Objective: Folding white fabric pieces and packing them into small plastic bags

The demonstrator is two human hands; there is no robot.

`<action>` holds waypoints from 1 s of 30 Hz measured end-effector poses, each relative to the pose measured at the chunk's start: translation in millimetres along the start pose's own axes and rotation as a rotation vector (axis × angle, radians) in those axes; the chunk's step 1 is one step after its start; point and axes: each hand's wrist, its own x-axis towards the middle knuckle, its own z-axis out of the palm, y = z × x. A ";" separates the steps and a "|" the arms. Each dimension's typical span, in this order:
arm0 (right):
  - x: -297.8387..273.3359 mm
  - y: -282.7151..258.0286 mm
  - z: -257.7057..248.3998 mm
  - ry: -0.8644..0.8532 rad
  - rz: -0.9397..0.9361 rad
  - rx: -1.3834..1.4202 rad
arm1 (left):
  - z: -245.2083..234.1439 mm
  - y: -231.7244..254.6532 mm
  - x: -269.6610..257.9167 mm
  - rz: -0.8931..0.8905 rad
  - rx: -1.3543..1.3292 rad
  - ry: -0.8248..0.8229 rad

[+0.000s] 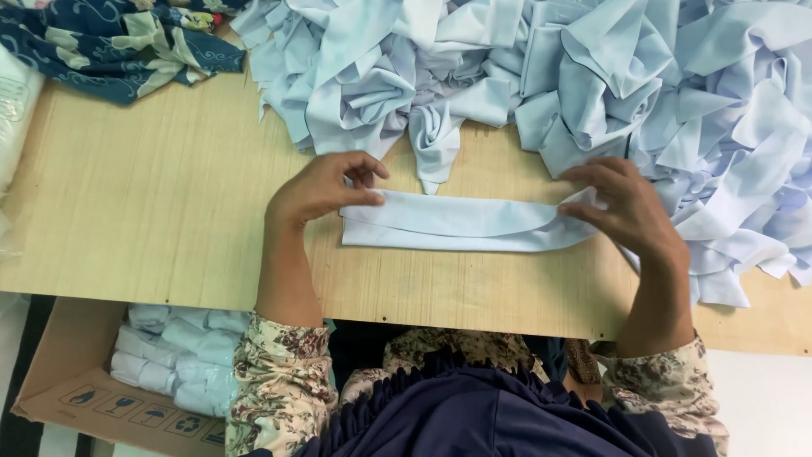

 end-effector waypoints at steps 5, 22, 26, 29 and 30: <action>9.8 -3.4 35.9 -0.220 -0.079 -0.113 | 40.5 -11.9 13.8 -0.057 0.550 -0.078; 0.5 -25.3 8.9 -0.322 0.312 -0.065 | 28.1 13.0 -10.9 -0.107 0.157 -0.127; 1.5 -0.6 28.0 0.158 -0.123 -0.024 | 37.4 -7.7 6.2 0.456 0.219 0.397; 1.7 -6.5 38.1 0.192 -0.220 0.037 | 48.3 -6.1 6.6 0.593 0.208 0.440; 1.7 -12.6 40.1 0.117 -0.259 0.105 | 52.7 -3.4 5.0 0.571 0.122 0.343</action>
